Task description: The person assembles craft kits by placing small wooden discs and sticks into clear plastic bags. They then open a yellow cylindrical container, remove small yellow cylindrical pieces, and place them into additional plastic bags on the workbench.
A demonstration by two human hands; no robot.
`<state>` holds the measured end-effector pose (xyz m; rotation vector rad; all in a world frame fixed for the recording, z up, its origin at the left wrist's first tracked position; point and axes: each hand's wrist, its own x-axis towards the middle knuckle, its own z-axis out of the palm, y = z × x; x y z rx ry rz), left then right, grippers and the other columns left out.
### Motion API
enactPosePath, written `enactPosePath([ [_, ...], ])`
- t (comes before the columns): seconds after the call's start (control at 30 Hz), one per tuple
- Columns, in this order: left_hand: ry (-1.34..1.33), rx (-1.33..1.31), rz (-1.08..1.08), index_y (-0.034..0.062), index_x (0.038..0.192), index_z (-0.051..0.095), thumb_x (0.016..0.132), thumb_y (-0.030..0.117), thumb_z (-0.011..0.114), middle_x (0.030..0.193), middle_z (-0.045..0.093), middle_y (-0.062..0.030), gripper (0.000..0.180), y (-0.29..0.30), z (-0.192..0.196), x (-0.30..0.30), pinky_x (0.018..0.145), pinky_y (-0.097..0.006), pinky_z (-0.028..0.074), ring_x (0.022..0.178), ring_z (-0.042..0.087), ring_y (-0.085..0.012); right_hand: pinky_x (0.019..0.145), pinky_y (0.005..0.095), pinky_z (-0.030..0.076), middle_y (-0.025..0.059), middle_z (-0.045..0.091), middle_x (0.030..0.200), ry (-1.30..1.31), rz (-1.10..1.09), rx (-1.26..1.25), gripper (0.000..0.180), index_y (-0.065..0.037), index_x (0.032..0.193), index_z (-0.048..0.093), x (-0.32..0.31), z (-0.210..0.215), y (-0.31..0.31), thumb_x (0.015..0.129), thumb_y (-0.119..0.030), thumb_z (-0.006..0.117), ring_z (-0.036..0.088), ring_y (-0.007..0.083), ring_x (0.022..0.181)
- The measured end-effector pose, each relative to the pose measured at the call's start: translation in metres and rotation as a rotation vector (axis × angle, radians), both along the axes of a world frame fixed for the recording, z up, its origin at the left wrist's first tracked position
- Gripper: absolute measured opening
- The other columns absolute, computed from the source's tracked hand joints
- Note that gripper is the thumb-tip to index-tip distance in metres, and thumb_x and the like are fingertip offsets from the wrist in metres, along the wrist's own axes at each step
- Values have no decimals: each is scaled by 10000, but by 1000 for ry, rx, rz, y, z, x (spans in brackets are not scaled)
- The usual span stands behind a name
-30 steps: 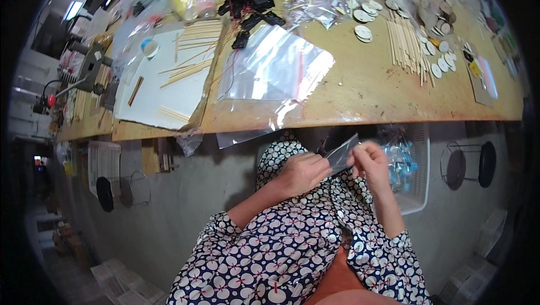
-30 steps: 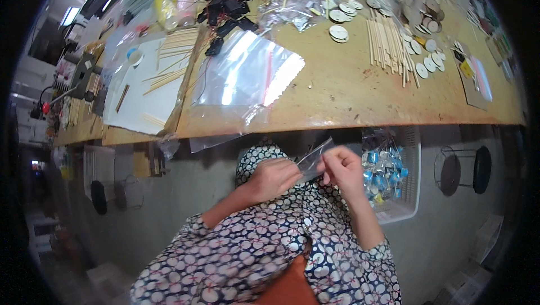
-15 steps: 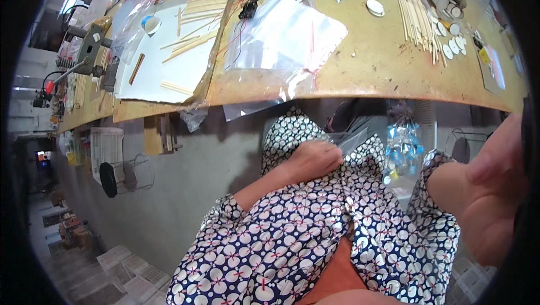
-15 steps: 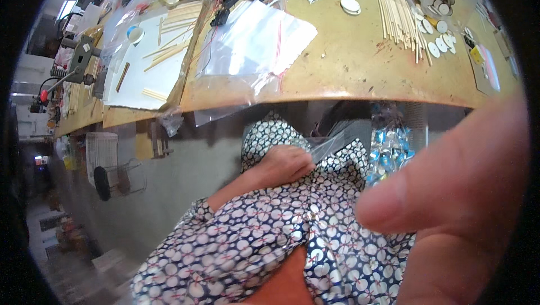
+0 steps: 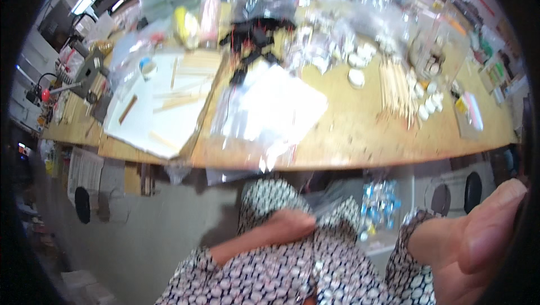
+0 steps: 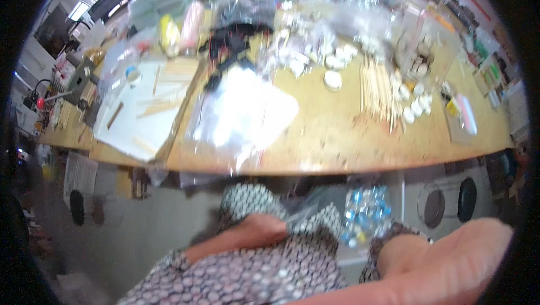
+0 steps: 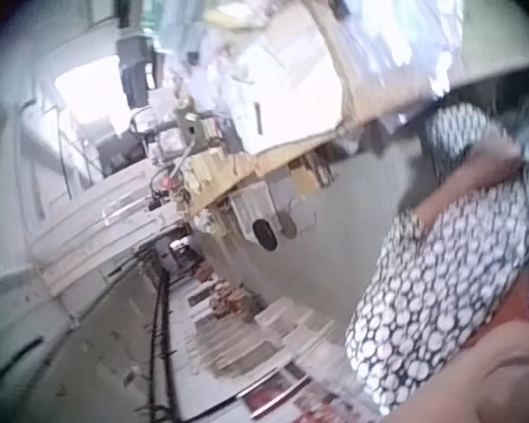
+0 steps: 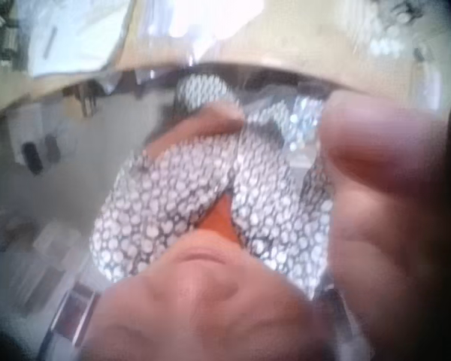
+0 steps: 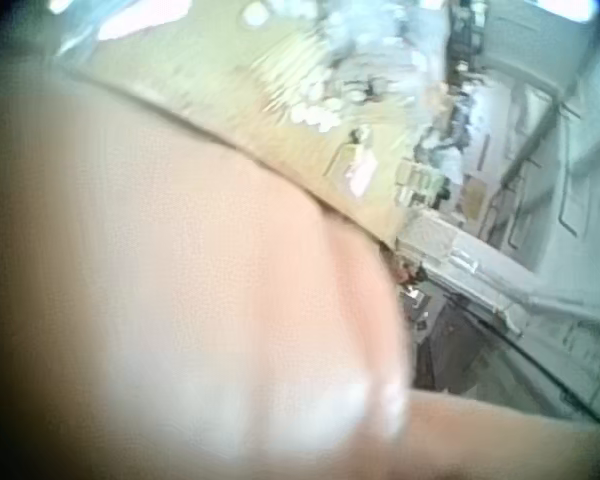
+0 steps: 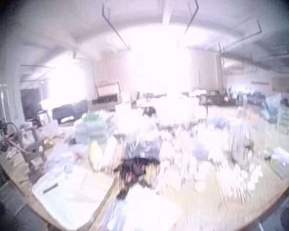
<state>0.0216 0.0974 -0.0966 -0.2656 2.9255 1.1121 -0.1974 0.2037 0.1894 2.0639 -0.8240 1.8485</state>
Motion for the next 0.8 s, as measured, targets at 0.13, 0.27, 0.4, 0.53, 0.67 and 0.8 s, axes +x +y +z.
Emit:
enactPosePath([
  [0.13,-197,384,144,123,942,582,943,327,540,910,672,-145,208,4,8,11,678,-471,527,829,655,-370,624,253,545,208,613,1204,-92,-133,-26,580,-10,1293,500,-24,7,0,753,57,701,675,208,810],
  [0.27,-16,394,227,123,996,629,937,302,582,918,677,-136,194,7,2,20,686,-413,533,768,649,-335,630,260,547,203,621,1191,-155,-139,-30,560,-11,1275,517,-45,39,-9,749,56,699,677,216,816],
  [0.4,-49,364,229,121,1012,630,942,296,584,929,676,-143,194,-8,13,3,711,-421,527,789,649,-324,636,267,550,198,630,1178,-198,-149,-10,541,-12,1257,533,-57,44,-1,746,55,698,680,225,823],
  [0.53,23,315,253,118,1029,631,946,289,586,940,674,-150,196,-22,-7,-17,737,-428,522,809,649,-314,641,274,552,193,638,1164,-123,-189,-21,521,-13,1239,550,-38,28,14,743,54,696,682,233,829],
  [0.67,-47,382,289,116,1045,633,950,283,587,951,673,-157,198,-37,-2,-13,762,-436,516,830,650,-304,647,281,555,188,646,1151,-179,-292,55,503,-14,1221,566,-59,20,3,739,53,694,685,242,835],
  [0.8,-88,431,273,114,1061,634,954,277,589,962,671,-163,201,-35,-4,-17,788,-444,510,850,650,-294,653,288,558,183,655,1138,-222,-356,150,484,-14,1203,583,-68,13,1,736,53,692,688,250,841],
])
